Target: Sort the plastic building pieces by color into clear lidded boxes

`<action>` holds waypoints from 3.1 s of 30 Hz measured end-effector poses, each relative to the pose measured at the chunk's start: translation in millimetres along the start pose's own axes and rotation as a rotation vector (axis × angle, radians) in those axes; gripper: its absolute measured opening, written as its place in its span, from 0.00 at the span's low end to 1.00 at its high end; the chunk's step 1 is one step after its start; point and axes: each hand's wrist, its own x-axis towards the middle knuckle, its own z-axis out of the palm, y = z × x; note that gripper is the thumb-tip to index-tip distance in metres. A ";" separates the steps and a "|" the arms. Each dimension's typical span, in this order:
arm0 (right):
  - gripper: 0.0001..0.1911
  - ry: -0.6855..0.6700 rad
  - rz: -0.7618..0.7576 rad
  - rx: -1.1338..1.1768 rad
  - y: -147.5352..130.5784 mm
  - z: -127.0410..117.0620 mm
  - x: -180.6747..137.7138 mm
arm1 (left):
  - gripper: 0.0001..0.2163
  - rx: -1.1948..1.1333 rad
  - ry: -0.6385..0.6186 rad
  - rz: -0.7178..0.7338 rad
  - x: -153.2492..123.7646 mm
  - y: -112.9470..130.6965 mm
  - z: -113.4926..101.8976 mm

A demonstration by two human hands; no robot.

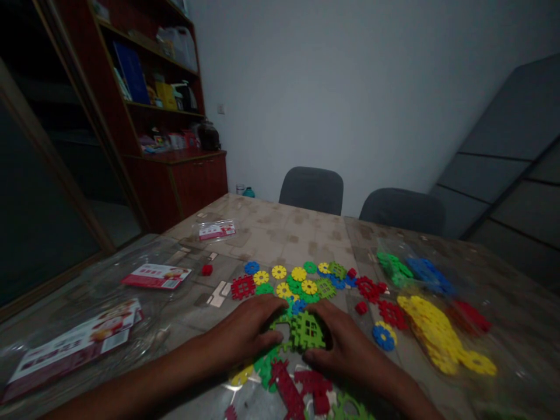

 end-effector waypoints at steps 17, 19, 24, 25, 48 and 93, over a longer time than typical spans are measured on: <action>0.33 0.014 -0.002 -0.136 21.7 1.5 -10.7 | 0.11 -0.392 0.036 -0.164 1.9 8.6 -13.3; 0.35 0.005 0.015 -0.141 25.3 0.7 -10.0 | 0.11 -0.471 0.064 -0.151 3.2 6.0 -14.5; 0.38 0.028 -0.009 -0.080 24.2 -7.3 -9.7 | 0.11 -0.509 0.025 -0.142 3.6 6.9 -13.3; 0.35 0.046 -0.018 -0.051 22.5 -8.4 -10.0 | 0.11 -0.527 0.016 -0.129 3.4 7.8 -12.4; 0.32 0.295 -0.006 -0.173 19.2 0.3 -4.3 | 0.06 -0.224 0.026 -0.143 3.9 2.2 -1.7; 0.14 0.150 0.058 -0.332 -11.5 -63.7 -68.2 | 0.11 0.018 0.161 -0.061 6.8 -32.0 -25.5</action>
